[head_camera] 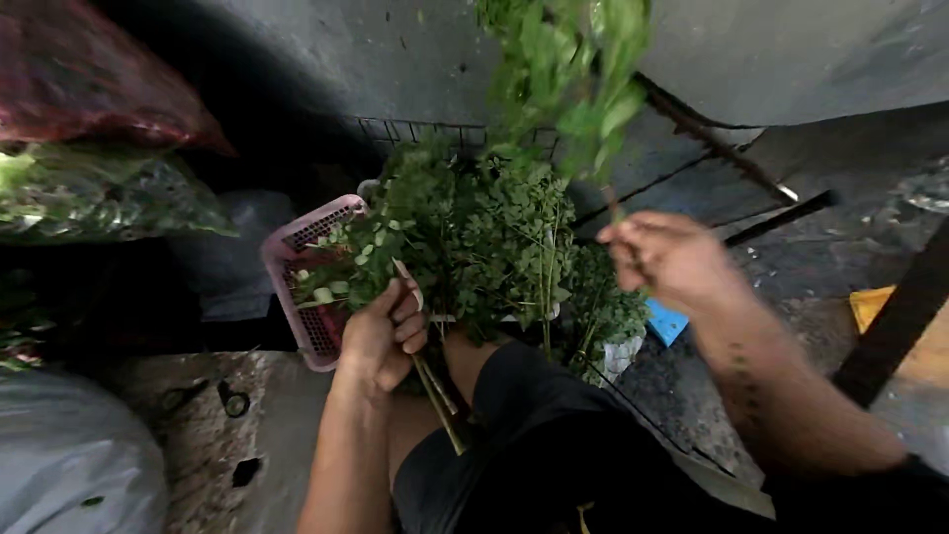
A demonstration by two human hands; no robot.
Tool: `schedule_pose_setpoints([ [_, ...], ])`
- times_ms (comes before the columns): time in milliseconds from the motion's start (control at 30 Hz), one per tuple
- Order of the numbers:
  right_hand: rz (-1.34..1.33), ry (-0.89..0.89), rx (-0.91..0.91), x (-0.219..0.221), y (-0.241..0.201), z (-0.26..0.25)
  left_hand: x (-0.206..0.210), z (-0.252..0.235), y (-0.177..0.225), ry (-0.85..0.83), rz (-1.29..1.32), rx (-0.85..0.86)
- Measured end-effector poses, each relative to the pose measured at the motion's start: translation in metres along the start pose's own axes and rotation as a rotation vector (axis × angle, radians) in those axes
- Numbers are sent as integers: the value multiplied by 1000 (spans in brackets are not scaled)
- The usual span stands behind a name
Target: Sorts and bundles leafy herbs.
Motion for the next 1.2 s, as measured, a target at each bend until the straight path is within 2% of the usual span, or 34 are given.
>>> schedule_pose_setpoints([
  [67, 73, -155, 131, 46, 62, -27, 1, 17, 14, 13, -10, 63],
  [133, 512, -366, 288, 81, 116, -43, 2, 37, 19, 9, -28, 99],
  [167, 723, -396, 341, 86, 131, -47, 3, 47, 21, -3, -44, 108],
  [233, 929, -259, 373, 75, 139, -49, 3, 62, 24, -38, -71, 130],
  [300, 1002, -165, 470, 53, 151, -47, 1, 70, 25, -49, -93, 145],
  [400, 1007, -266, 594, 39, 188, -49, 8, 68, 28, -22, -164, 164],
  [500, 942, -249, 552, 43, 169, -55, 25, 55, 31, 1, -249, 227],
  [600, 766, -219, 594, 35, 173, -59, 32, 40, 17, 23, -309, 216],
  [700, 388, -195, 666, 27, 194, -57, 26, 15, -21, 17, -338, 59],
  [733, 382, -167, 667, 24, 191, -58, 22, 7, -37, 8, -343, -18],
  [833, 639, -172, 641, 22, 189, -68, 15, -11, -86, -15, -361, -222],
  [933, 579, -106, 609, 13, 181, -67, 11, -27, -123, -26, -200, -330],
  [1100, 477, -8, 452, -24, 87, -43, 2, -35, -145, -58, 169, -387],
  [1200, 491, 48, 287, -53, 18, -18, 1, -36, -140, 8, 146, -353],
])
Point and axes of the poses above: each hand's wrist, its own z-axis away from the middle knuckle, its own x-axis out of the palm, y = z × x, the point moved 9 cm from there along -z, towards the middle knuckle, and after that the axes turned 10 degrees about -y, right-handed, at the moved point
